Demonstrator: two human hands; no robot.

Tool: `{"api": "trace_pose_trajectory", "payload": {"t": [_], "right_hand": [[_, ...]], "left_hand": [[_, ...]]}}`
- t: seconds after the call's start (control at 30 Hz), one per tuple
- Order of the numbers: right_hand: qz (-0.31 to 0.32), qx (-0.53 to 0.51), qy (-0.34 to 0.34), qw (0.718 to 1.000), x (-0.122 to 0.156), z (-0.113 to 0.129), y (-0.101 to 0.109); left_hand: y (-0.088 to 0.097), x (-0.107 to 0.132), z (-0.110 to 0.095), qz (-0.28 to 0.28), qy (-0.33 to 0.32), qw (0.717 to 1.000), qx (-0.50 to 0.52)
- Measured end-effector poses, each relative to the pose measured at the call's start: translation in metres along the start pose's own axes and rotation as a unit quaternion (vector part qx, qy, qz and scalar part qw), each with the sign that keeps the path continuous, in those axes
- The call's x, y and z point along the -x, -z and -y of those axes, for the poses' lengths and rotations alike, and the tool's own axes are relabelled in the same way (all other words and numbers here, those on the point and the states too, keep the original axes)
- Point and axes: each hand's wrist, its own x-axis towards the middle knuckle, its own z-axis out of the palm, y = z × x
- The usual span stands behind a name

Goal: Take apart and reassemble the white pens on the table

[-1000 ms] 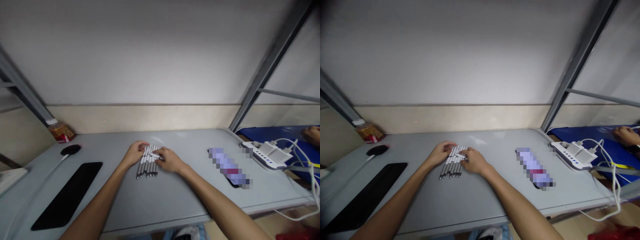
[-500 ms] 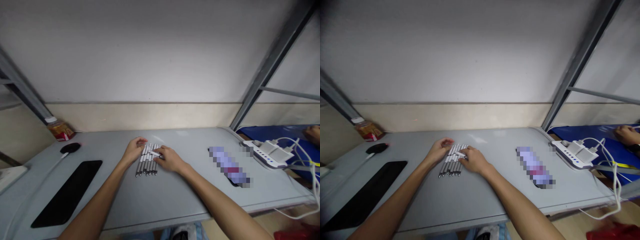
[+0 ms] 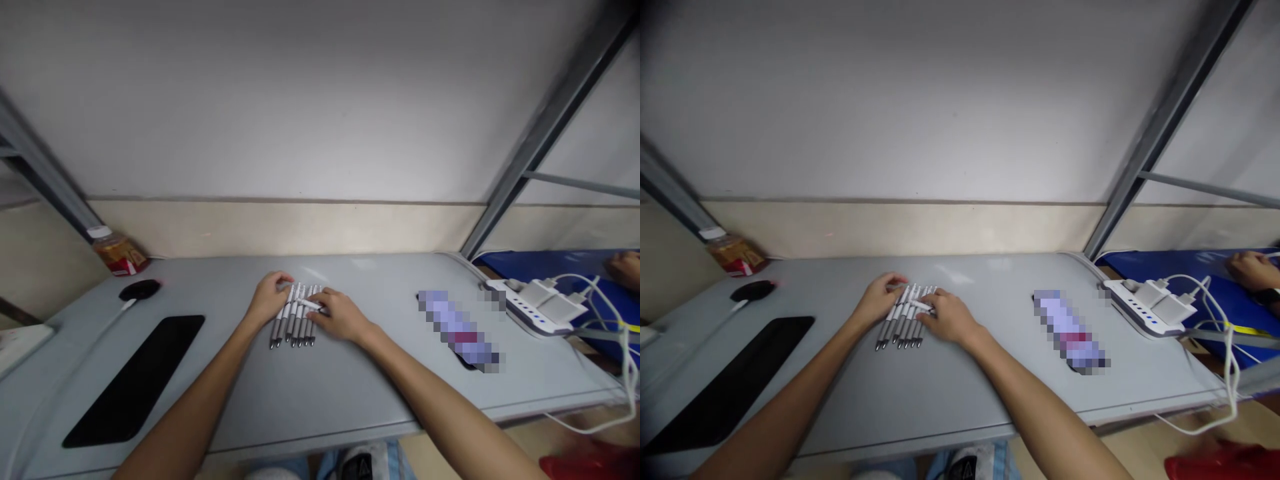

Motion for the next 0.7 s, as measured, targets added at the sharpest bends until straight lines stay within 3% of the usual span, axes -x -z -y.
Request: {"api": "trace_pose_trajectory", "payload": {"t": [0.33,0.7], "right_hand": [[-0.007,0.011,0.002,1.000,-0.001,0.000,-0.003],[-0.042,-0.071,-0.009,0.997,-0.004,-0.007,-0.004]], "left_hand": [[0.000,0.007,-0.015,-0.002,-0.019,1.000,-0.021],[0.000,0.002,-0.005,0.010,0.008,1.000,-0.001]]}}
